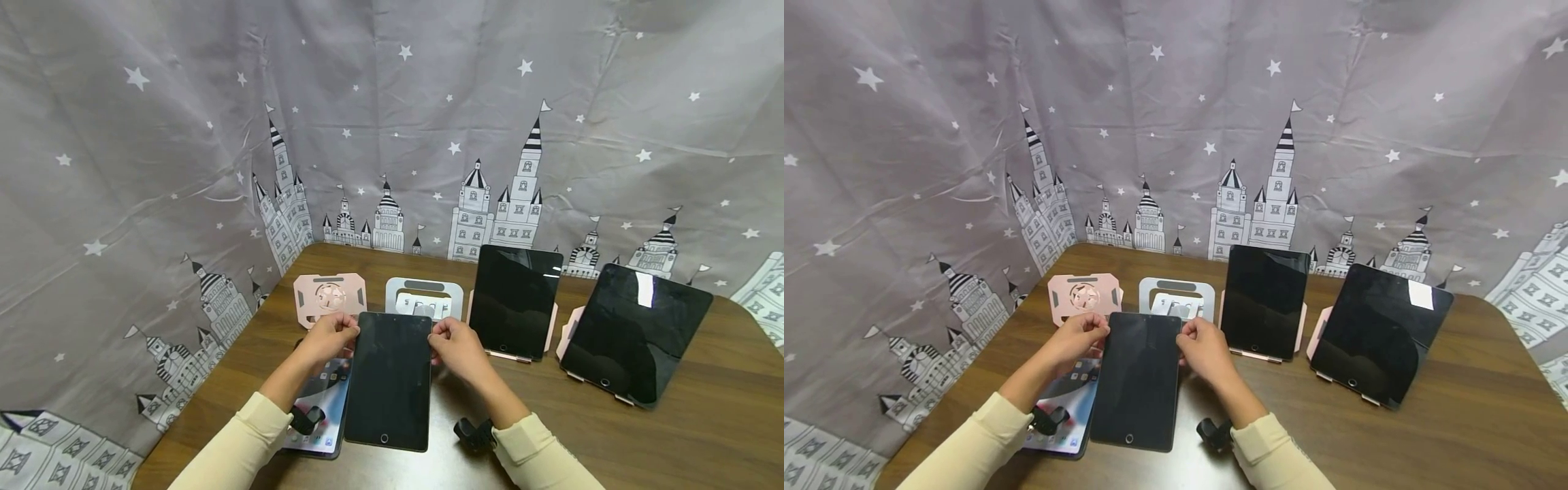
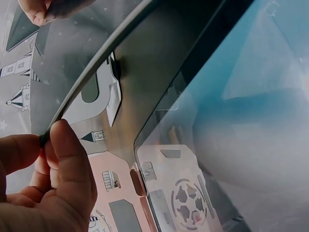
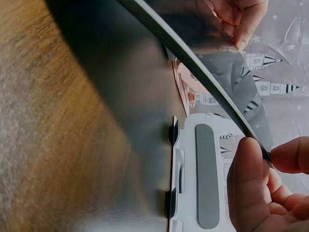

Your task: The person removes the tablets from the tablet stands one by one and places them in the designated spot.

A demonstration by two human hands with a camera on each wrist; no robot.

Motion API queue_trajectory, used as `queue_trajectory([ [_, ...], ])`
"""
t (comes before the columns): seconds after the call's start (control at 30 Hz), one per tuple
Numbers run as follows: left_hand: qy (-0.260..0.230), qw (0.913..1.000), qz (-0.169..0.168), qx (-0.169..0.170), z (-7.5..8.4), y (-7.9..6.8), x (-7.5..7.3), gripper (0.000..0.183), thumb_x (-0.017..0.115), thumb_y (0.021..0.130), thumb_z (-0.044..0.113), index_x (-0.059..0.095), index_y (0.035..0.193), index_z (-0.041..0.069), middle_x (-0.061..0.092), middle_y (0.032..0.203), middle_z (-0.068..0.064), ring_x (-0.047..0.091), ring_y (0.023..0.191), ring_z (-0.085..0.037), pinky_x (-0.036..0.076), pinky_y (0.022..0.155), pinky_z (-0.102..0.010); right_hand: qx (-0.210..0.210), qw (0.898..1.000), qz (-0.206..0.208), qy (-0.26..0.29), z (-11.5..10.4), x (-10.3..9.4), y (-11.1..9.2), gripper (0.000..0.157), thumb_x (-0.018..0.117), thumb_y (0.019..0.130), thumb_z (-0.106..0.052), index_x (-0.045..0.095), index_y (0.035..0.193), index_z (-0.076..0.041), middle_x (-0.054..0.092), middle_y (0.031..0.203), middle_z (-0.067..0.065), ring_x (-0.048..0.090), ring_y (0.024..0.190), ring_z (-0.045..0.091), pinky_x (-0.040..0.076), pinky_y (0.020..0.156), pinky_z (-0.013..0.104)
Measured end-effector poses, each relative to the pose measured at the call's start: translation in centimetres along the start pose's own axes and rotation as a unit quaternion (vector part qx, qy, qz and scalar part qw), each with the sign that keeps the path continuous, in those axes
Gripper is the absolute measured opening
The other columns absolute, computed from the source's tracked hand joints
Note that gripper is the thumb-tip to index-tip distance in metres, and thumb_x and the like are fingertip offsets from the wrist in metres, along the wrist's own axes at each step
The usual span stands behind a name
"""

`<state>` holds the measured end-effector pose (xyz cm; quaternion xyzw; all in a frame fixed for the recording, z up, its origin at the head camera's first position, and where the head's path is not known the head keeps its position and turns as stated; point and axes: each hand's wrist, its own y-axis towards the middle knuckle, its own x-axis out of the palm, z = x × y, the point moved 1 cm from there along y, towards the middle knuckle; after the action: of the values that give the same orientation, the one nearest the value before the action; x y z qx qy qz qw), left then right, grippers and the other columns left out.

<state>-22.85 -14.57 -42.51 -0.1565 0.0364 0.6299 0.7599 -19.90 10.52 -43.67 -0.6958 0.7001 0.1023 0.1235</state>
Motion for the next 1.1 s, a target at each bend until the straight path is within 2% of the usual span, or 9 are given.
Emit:
queue_trajectory([
  [0.23,0.03,0.9994,-0.015,-0.005,-0.4,-0.1,0.1,0.006,0.052,0.098,-0.001,0.056,0.093,-0.002,0.057,0.081,-0.011,0.058,0.068,-0.02,0.056,0.057,-0.034,0.02,1.0,-0.012,-0.009,0.4,0.0,-0.2,0.007,0.059,0.09,-0.001,0.058,0.083,-0.002,0.057,0.066,0.009,0.059,0.052,0.017,0.056,0.053,0.032],
  [0.57,0.076,0.9967,-0.027,-0.011,-0.5,-0.5,0.4,0.006,0.051,0.095,-0.004,0.056,0.092,-0.004,0.051,0.076,-0.009,0.054,0.065,-0.018,0.057,0.058,-0.033,0.037,0.998,-0.04,-0.023,1.3,0.3,-0.1,0.006,0.056,0.086,0.001,0.057,0.08,-0.002,0.056,0.061,0.007,0.057,0.049,0.014,0.051,0.048,0.028],
  [0.97,0.123,0.9918,-0.026,-0.022,-1.3,-0.7,0.9,0.003,0.054,0.095,-0.004,0.055,0.093,-0.006,0.053,0.077,-0.009,0.055,0.065,-0.018,0.057,0.059,-0.032,0.015,0.997,-0.059,-0.048,1.9,0.5,-0.5,0.011,0.057,0.084,0.004,0.057,0.074,-0.001,0.056,0.056,0.005,0.057,0.047,0.013,0.05,0.047,0.026],
  [1.1,0.142,0.9893,-0.024,-0.022,-1.5,-0.8,1.1,0.003,0.055,0.093,-0.005,0.055,0.091,-0.006,0.054,0.078,-0.009,0.056,0.065,-0.018,0.057,0.058,-0.032,0.016,0.996,-0.073,-0.041,2.3,0.6,-0.5,0.011,0.056,0.083,0.006,0.056,0.074,-0.001,0.057,0.057,0.005,0.056,0.048,0.011,0.05,0.047,0.025],
])
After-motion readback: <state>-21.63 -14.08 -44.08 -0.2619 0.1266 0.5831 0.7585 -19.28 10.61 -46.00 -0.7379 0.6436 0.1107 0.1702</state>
